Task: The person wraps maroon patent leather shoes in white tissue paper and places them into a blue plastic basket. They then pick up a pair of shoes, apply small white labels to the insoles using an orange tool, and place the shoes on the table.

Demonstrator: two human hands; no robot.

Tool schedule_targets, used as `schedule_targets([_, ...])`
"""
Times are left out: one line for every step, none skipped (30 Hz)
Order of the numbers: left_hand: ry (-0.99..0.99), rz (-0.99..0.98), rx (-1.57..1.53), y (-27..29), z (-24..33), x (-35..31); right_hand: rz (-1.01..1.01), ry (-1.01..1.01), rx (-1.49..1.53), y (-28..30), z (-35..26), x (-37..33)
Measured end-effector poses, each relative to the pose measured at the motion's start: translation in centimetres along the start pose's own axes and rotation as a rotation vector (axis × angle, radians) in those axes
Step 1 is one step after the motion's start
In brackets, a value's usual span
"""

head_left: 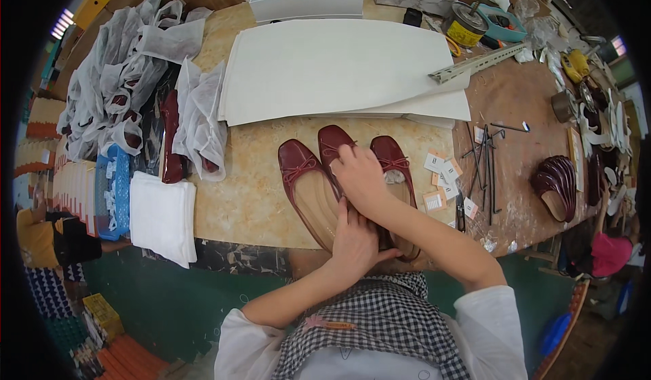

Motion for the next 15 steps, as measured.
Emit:
schedule_targets([0.027,-0.022,0.030,-0.2,-0.4,-0.2,-0.025,0.041,0.155,1.1,-0.3,-0.9])
schedule_targets([0.042,-0.043,0.064,0.0,-0.3,-0.3,-0.015,0.022,0.192,2.2,0.9,-1.3])
schedule_targets([0.058,-0.064,0.097,0.1,-0.3,-0.4,-0.007,0.004,0.230,2.9,2.4,-1.3])
schedule_targets([0.060,-0.068,0.093,0.4,-0.1,-0.3,0.007,-0.029,0.261,3.7,4.0,-1.1])
schedule_targets([0.058,-0.076,0.097,0.6,0.1,-0.1,0.038,-0.044,0.193,2.7,4.5,0.0])
schedule_targets([0.055,-0.083,0.101,0.7,0.3,0.2,0.039,-0.098,0.169,1.6,5.1,0.5])
schedule_targets([0.026,-0.043,0.130,1.2,0.4,0.2,0.031,-0.134,0.152,1.0,4.6,1.3])
schedule_targets([-0.007,-0.003,0.159,1.7,0.2,0.2,0.023,-0.173,0.134,0.7,4.7,1.6])
schedule_targets([-0.043,0.036,0.187,2.4,-0.1,0.5,0.056,-0.188,0.157,0.9,4.9,1.2])
schedule_targets([-0.022,-0.206,0.055,3.4,-1.7,1.9,0.098,-0.171,0.168,1.8,4.9,0.6])
schedule_targets([-0.006,-0.445,-0.080,5.0,-3.5,3.6,0.140,-0.155,0.175,3.4,4.9,-0.6])
schedule_targets([0.097,-0.143,-0.014,7.9,-6.6,6.1,0.179,-0.137,0.184,4.8,5.0,-1.9])
schedule_targets([0.122,-0.001,-0.114,11.9,-8.9,8.9,0.213,-0.133,0.285,5.8,6.1,-3.5])
schedule_targets([-0.012,0.653,0.199,16.4,-9.5,9.0,0.221,-0.170,0.310,6.7,6.5,-4.8])
schedule_targets([0.112,0.731,0.271,16.5,-13.1,10.9,0.233,-0.186,0.342,7.8,6.0,-5.9])
Point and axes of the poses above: each hand's wrist, its own x-axis towards the middle knuckle, its own y-axis out of the back of the hand, z = x × y, the point moved 9 cm from there along x, towards the middle knuckle, and after that the axes turned 12 degrees about -z, right-handed, at the moved point
